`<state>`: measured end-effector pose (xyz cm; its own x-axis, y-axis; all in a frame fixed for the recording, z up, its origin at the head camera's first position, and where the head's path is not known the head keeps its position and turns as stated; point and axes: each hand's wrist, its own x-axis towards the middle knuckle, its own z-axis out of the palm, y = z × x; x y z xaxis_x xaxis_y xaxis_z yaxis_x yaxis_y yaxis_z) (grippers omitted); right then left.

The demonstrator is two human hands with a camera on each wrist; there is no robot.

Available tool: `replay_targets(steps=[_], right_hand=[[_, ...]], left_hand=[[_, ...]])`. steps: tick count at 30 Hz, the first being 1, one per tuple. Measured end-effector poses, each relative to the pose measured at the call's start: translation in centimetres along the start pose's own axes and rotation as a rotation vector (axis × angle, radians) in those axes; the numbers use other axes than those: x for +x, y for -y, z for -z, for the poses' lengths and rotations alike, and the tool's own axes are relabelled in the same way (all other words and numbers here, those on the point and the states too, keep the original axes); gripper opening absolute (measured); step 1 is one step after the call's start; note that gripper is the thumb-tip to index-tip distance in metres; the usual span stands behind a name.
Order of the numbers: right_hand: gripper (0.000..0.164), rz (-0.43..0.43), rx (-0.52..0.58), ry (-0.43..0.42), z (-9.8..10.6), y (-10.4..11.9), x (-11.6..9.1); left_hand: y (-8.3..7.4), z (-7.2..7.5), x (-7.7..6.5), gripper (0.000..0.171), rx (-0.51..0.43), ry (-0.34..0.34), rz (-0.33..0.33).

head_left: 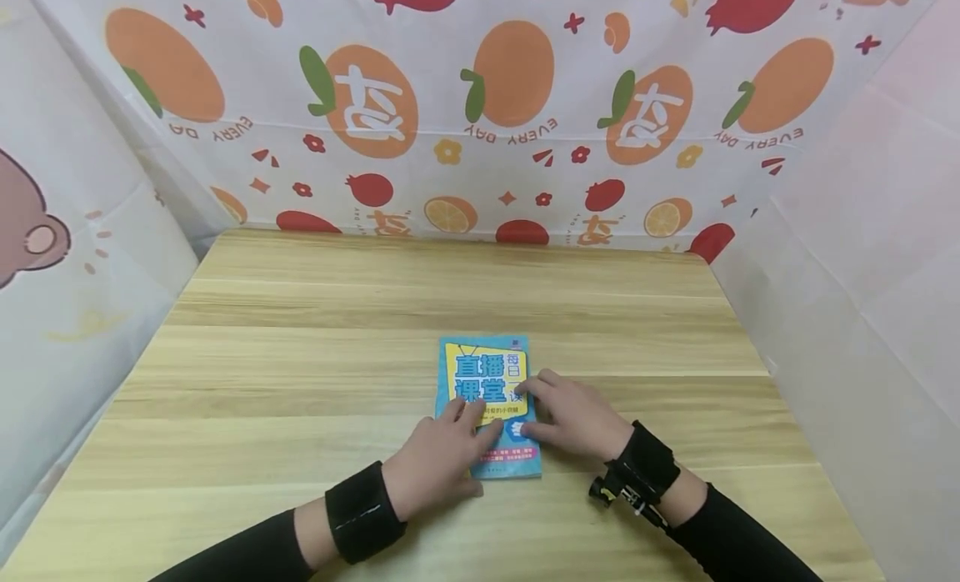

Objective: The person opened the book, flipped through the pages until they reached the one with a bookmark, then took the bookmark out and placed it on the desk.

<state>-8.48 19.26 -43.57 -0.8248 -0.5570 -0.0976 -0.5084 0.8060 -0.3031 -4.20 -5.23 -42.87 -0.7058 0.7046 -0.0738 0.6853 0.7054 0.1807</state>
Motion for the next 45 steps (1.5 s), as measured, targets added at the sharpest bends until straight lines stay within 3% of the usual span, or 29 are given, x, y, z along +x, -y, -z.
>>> replay_targets(steps=[3, 7, 11, 15, 20, 23, 27, 31, 35, 40, 42, 45], right_hand=[[0.055, 0.001, -0.002, -0.009, 0.1, 0.0, -0.1], [0.055, 0.001, 0.008, -0.013, -0.1, -0.2, -0.2], [0.058, -0.009, 0.043, -0.028, 0.2, -0.4, -0.4], [0.061, -0.026, 0.099, -0.090, 1.0, -0.3, -0.8], [0.057, -0.052, 0.144, -0.189, 1.5, -0.2, -1.4], [0.067, -0.040, 0.122, -0.232, 1.4, 0.2, -1.5], [0.082, -0.007, 0.074, -0.221, 1.0, 0.9, -1.2], [0.084, 0.007, 0.058, -0.201, 0.9, 1.6, -0.8], [0.089, 0.023, 0.072, -0.195, 1.0, 2.0, -0.5], [0.093, 0.067, 0.102, -0.171, 0.8, 2.4, 0.0], [0.095, 0.092, 0.109, -0.156, 0.7, 2.6, 0.3], [0.096, 0.130, 0.095, -0.132, 0.3, 2.8, 0.6]], left_hand=[[0.1, -0.1, 0.3, 0.077, 0.027, -0.029, -0.012], [0.5, 0.0, 0.3, 0.073, 0.007, -0.018, -0.039], [1.0, 0.1, 0.0, 0.071, -0.058, -0.005, -0.042], [1.3, 0.0, -0.5, 0.072, -0.139, -0.041, -0.028], [1.2, -0.4, -0.9, 0.088, -0.180, -0.103, -0.041], [1.2, -0.4, -1.0, 0.095, -0.244, -0.116, -0.033], [1.6, -0.2, -1.3, 0.093, -0.337, -0.119, -0.020], [2.1, 0.2, -1.6, 0.081, -0.411, -0.136, -0.016], [2.3, 0.8, -1.4, 0.059, -0.471, -0.192, 0.009], [2.3, 1.4, -1.4, 0.020, -0.599, -0.341, 0.055], [2.6, 1.7, -1.6, 0.015, -0.612, -0.416, 0.080], [3.3, 2.0, -2.3, 0.019, -0.540, -0.492, 0.105]])
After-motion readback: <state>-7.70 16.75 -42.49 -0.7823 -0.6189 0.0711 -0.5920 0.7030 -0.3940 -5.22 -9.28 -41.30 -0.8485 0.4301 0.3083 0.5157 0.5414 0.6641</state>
